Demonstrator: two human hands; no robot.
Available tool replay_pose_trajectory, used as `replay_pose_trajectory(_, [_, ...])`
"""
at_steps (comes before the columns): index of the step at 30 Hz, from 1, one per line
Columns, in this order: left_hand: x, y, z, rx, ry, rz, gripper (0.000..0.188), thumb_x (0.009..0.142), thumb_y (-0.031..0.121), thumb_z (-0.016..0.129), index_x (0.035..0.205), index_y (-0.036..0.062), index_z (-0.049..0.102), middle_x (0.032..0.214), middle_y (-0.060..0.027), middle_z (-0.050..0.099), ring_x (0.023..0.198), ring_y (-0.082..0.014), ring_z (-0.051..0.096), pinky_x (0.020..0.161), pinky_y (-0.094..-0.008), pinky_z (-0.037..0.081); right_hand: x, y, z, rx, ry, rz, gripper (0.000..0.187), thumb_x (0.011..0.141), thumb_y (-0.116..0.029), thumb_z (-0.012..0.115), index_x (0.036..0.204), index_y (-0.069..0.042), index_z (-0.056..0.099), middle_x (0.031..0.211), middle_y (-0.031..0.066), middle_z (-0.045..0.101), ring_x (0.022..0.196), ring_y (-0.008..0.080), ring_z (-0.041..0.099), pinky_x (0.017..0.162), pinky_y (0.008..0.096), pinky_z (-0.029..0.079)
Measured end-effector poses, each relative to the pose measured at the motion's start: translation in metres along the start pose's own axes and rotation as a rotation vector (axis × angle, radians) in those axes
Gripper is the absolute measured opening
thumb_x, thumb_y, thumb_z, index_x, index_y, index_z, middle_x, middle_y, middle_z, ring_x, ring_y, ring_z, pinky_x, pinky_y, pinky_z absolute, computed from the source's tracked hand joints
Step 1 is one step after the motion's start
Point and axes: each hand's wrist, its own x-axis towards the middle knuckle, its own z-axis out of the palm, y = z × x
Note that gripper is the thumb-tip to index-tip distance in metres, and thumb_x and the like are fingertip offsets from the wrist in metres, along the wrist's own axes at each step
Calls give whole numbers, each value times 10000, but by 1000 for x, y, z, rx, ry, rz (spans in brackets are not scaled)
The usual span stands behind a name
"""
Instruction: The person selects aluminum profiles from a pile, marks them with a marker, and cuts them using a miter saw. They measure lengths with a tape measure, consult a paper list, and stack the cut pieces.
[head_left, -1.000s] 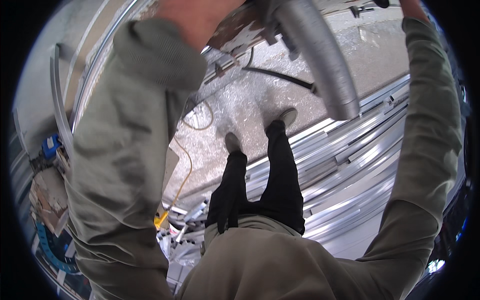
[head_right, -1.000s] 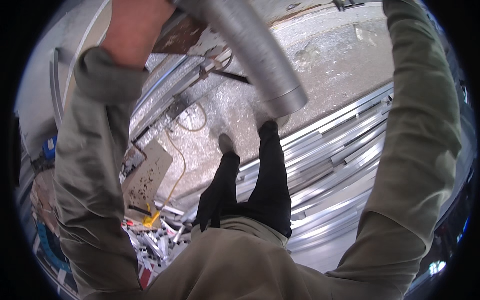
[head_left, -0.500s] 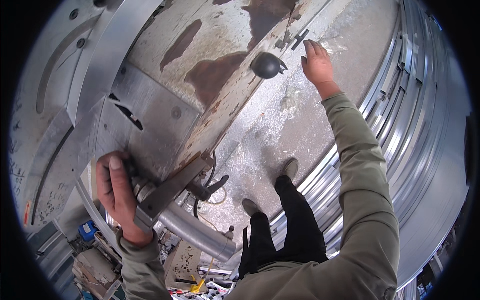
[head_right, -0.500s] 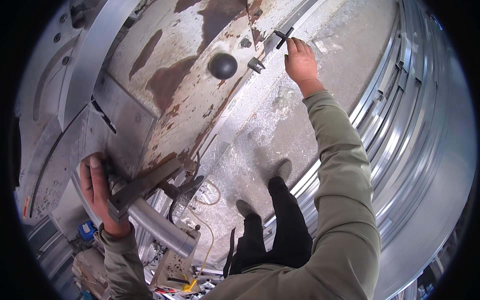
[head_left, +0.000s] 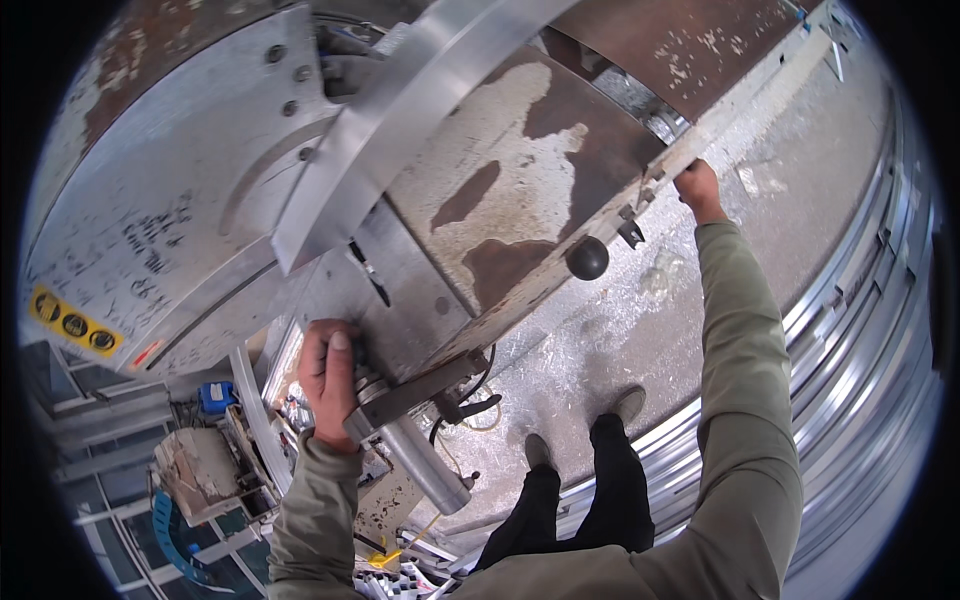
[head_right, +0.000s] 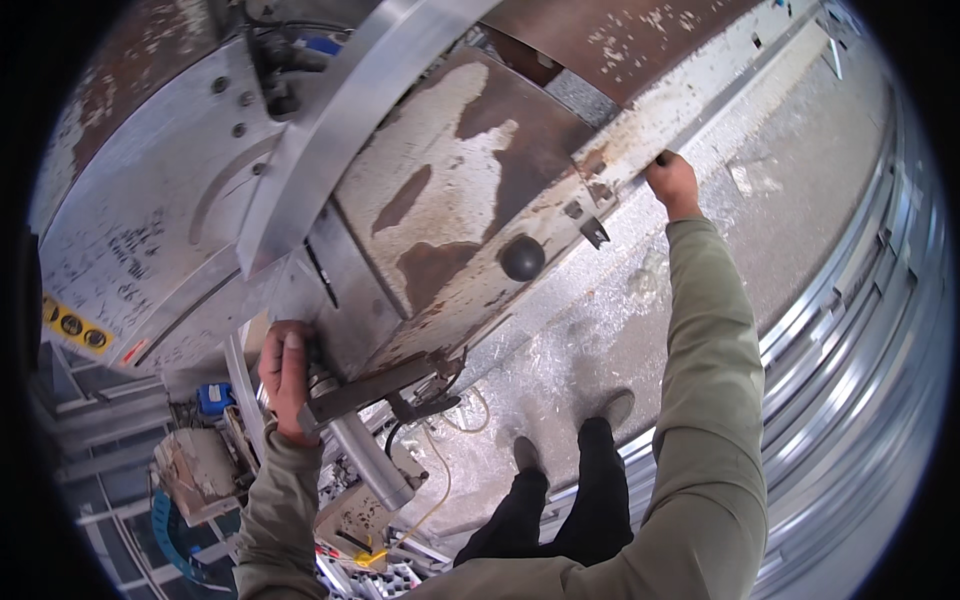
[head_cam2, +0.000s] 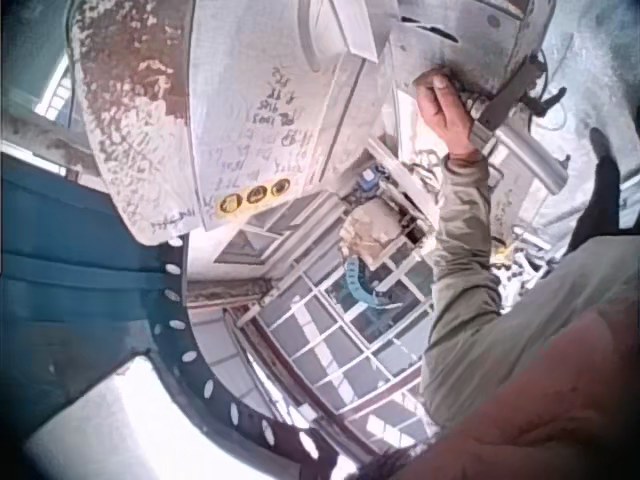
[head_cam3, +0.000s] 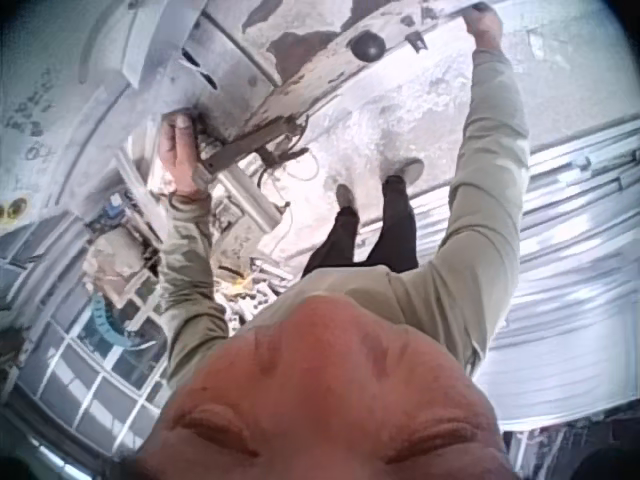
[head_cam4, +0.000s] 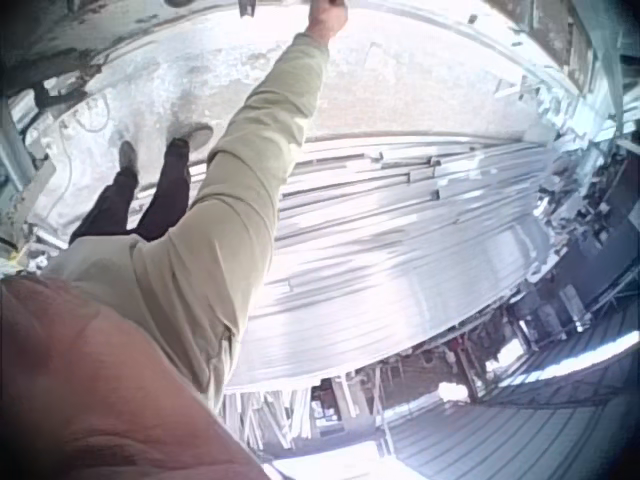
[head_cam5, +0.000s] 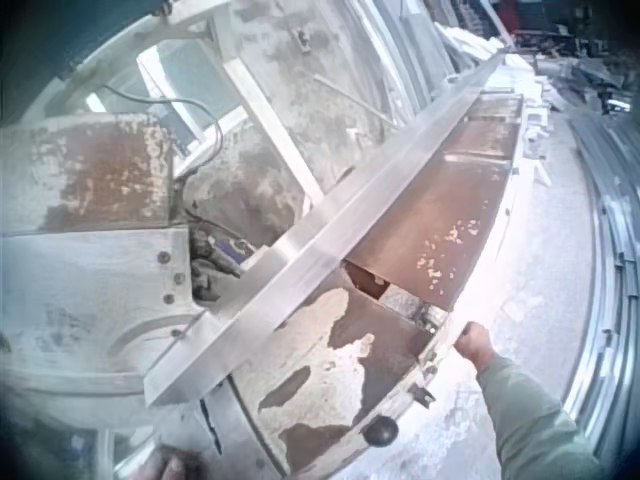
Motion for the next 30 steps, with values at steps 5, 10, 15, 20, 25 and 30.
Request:
replay_pose_trajectory(5, [-12, -5, -16, -64, -6, 32, 300, 1127, 260, 527, 1057, -4, 651, 977, -68, 621, 926, -165, 562, 869, -310, 455, -62, -19, -15, -6, 21, -13, 883, 827, -427, 848, 1401, 159, 521, 1300, 404, 654, 1267, 511, 635, 1052, 487, 523])
replay_pose_trajectory(10, [-23, -20, -24, -345, 27, -106, 389, 1136, 356, 523, 1158, 8, 694, 1017, -45, 657, 956, -164, 586, 911, -322, 474, -213, 48, -58, -19, -237, 9, 774, 935, -415, 739, 1438, 139, 544, 1453, 371, 585, 1396, 481, 553, 1183, 483, 434])
replay_pose_trajectory(15, [42, 11, -30, -922, 2, -429, 518, 1055, 563, 621, 1174, 60, 664, 1027, -74, 678, 905, -219, 629, 859, -376, 518, -414, 187, -142, -154, -287, 361, 713, 915, -487, 725, 1349, 75, 649, 1262, 303, 714, 1184, 444, 690, 1031, 506, 539])
replay_pose_trajectory(20, [77, 10, -30, -927, 28, -686, 540, 908, 583, 814, 1160, 130, 665, 1029, -13, 710, 900, -179, 654, 799, -358, 504, -625, 242, -205, -233, -274, 660, 673, 898, -515, 724, 1291, 30, 698, 1256, 309, 714, 1216, 471, 671, 1078, 519, 523])
replay_pose_trajectory(25, [106, -8, -20, -940, 53, -723, 191, 999, 354, 762, 1091, 206, 685, 891, 22, 712, 747, -146, 673, 626, -321, 492, -756, 234, -191, -112, -208, 865, 665, 893, -507, 729, 1273, 39, 707, 1255, 305, 718, 1215, 449, 680, 1070, 508, 534])
replay_pose_trajectory(30, [75, -36, -45, -993, 41, -698, 170, 1007, 307, 735, 1102, 185, 664, 833, 3, 695, 712, -134, 671, 571, -303, 472, -806, 189, -131, 23, -71, 761, 606, 873, -457, 723, 1220, 40, 734, 1225, 295, 734, 1186, 453, 694, 1043, 497, 549])
